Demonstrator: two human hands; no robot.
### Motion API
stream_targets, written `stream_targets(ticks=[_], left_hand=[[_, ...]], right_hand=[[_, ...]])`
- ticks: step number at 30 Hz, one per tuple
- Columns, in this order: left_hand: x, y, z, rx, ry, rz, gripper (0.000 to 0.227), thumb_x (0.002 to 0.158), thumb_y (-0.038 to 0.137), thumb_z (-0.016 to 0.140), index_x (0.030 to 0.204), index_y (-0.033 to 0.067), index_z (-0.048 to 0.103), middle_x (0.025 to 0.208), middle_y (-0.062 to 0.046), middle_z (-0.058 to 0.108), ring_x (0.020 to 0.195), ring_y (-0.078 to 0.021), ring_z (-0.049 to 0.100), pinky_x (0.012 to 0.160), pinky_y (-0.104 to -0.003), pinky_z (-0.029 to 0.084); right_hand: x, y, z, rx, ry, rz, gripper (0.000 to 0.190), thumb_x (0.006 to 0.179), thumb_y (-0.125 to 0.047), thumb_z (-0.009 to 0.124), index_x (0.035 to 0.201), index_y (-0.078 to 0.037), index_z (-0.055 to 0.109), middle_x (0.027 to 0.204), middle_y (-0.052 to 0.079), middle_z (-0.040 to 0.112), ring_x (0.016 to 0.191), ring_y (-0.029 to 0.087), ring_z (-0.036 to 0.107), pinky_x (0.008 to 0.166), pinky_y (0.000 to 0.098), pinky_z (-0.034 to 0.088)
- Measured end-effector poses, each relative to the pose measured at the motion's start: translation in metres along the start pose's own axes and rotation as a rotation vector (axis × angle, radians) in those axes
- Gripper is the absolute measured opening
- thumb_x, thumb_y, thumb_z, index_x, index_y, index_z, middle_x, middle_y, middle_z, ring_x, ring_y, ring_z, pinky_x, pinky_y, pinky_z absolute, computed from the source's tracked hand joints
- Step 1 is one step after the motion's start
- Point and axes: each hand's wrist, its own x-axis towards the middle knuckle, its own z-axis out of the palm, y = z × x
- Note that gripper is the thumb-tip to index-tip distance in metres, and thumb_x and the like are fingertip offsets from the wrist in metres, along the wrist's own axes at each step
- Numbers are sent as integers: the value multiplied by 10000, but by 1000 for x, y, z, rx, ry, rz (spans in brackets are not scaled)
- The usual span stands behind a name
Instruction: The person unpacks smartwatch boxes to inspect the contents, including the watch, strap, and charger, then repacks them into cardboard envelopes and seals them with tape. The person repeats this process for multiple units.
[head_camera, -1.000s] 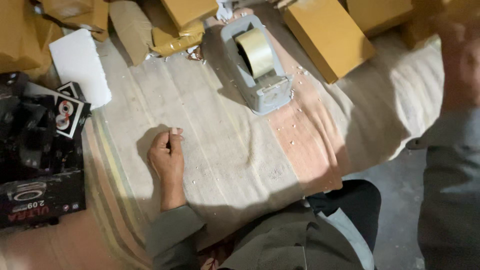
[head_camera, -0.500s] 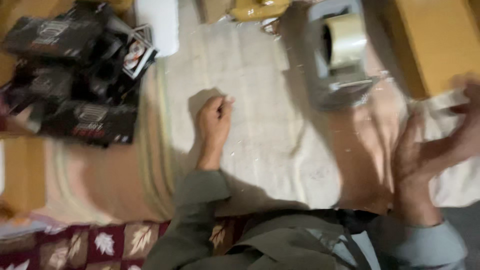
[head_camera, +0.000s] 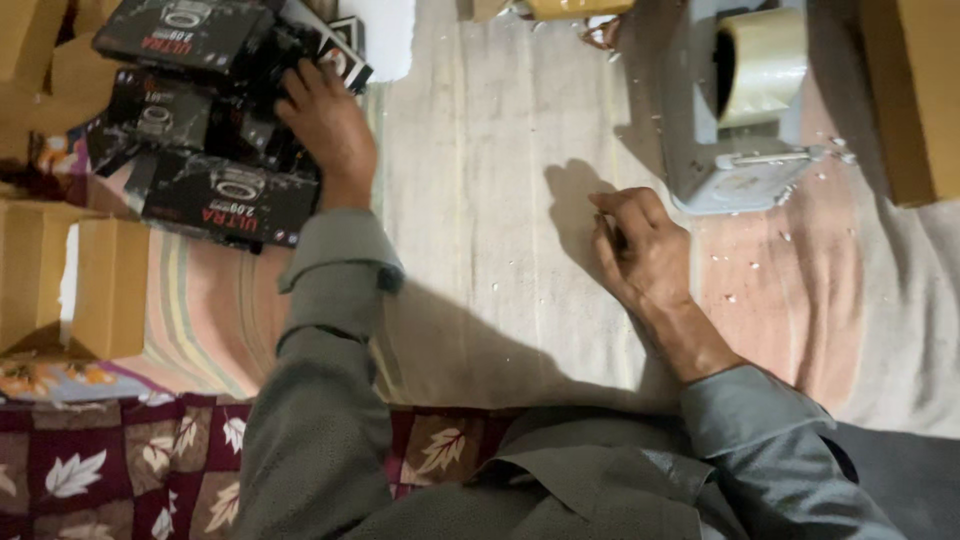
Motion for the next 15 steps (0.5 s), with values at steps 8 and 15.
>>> stream_targets(ticks=[8, 15], left_hand=[[-32, 71, -142, -536, -27, -49, 523, 856, 174, 788, 1317, -54, 695, 1204, -160, 655, 1133, -326, 565, 928, -472, 477], [-14, 100, -309, -1118, -161, -59, 187, 960, 143, 711, 1068, -7, 739, 857, -50, 659, 654, -164, 625, 577, -321, 480]], right_hand=[[2, 3, -2, -66, -37, 63, 667, 849, -176, 800, 1428, -55, 492, 1356, 196, 544, 1136, 379, 584, 934, 463, 538], [27, -3, 12, -81, -54, -320, 1317, 681, -575, 911, 1617, -82, 125, 1609, 312, 231, 1482, 534, 277, 1231, 595, 272]])
